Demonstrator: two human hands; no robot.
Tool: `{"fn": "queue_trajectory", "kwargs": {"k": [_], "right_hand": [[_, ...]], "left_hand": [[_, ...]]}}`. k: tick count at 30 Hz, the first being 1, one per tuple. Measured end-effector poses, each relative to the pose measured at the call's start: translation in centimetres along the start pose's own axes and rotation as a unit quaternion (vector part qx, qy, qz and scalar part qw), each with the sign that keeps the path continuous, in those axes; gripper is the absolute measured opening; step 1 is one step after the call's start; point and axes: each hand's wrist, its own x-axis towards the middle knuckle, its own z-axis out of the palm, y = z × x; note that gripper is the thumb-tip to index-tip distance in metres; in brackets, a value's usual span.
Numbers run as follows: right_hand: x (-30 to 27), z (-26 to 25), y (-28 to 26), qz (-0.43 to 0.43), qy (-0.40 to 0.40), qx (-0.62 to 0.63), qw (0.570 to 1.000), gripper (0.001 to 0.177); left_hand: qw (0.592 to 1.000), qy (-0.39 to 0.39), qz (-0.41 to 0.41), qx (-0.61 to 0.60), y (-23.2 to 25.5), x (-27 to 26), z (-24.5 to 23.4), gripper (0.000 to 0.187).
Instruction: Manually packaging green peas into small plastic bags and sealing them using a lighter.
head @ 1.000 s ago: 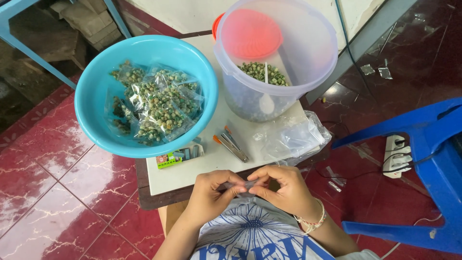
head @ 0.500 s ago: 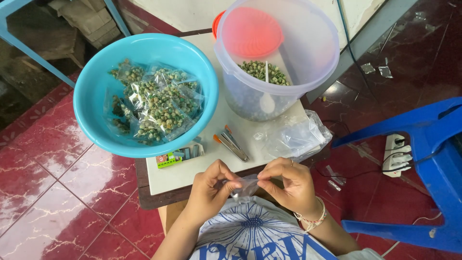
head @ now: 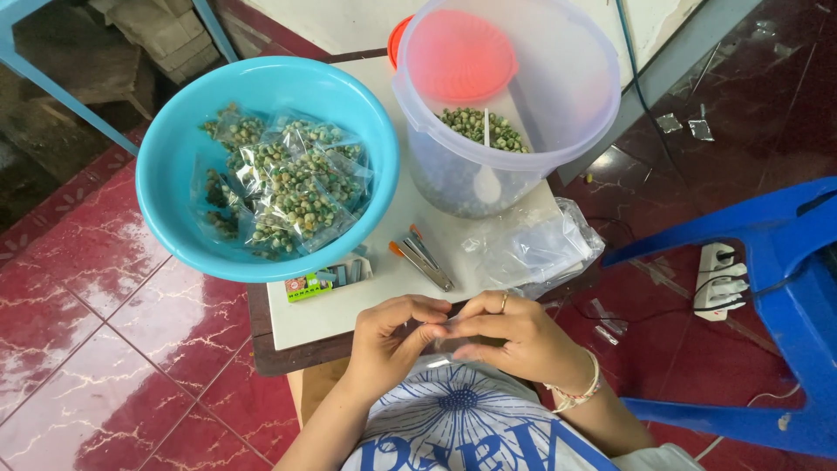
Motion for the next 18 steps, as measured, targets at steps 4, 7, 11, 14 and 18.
{"fn": "queue_trajectory", "kwargs": {"k": [4, 7, 11, 14, 18], "right_hand": [[-0.3, 0.8, 0.4, -0.024, 0.032, -0.002, 0.999, 0.02], [-0.4, 0.8, 0.2, 0.002, 0.045, -0.03, 0.999, 0.02], [-0.1, 0.7, 0.1, -0.008, 0.056, -0.029, 0.998, 0.013], [0.3, 0.4, -0.2, -0.016, 0.044, -0.035, 0.998, 0.007], [0.2, -0.6, 0.2, -0.044, -0.006, -0.085, 0.995, 0.018]], "left_hand": [[0.999, -0.004, 0.038, 0.016, 0.2, 0.1, 0.3, 0.014], [0.998, 0.002, 0.04, 0.049, -0.1, -0.2, 0.2, 0.036], [0.998, -0.009, 0.043, 0.042, -0.5, -0.3, 0.3, 0.039], [1.0, -0.003, 0.015, 0.014, -1.1, -0.5, 0.4, 0.029], [0.999, 0.016, -0.016, -0.048, -1.8, -0.6, 0.5, 0.013]]}}
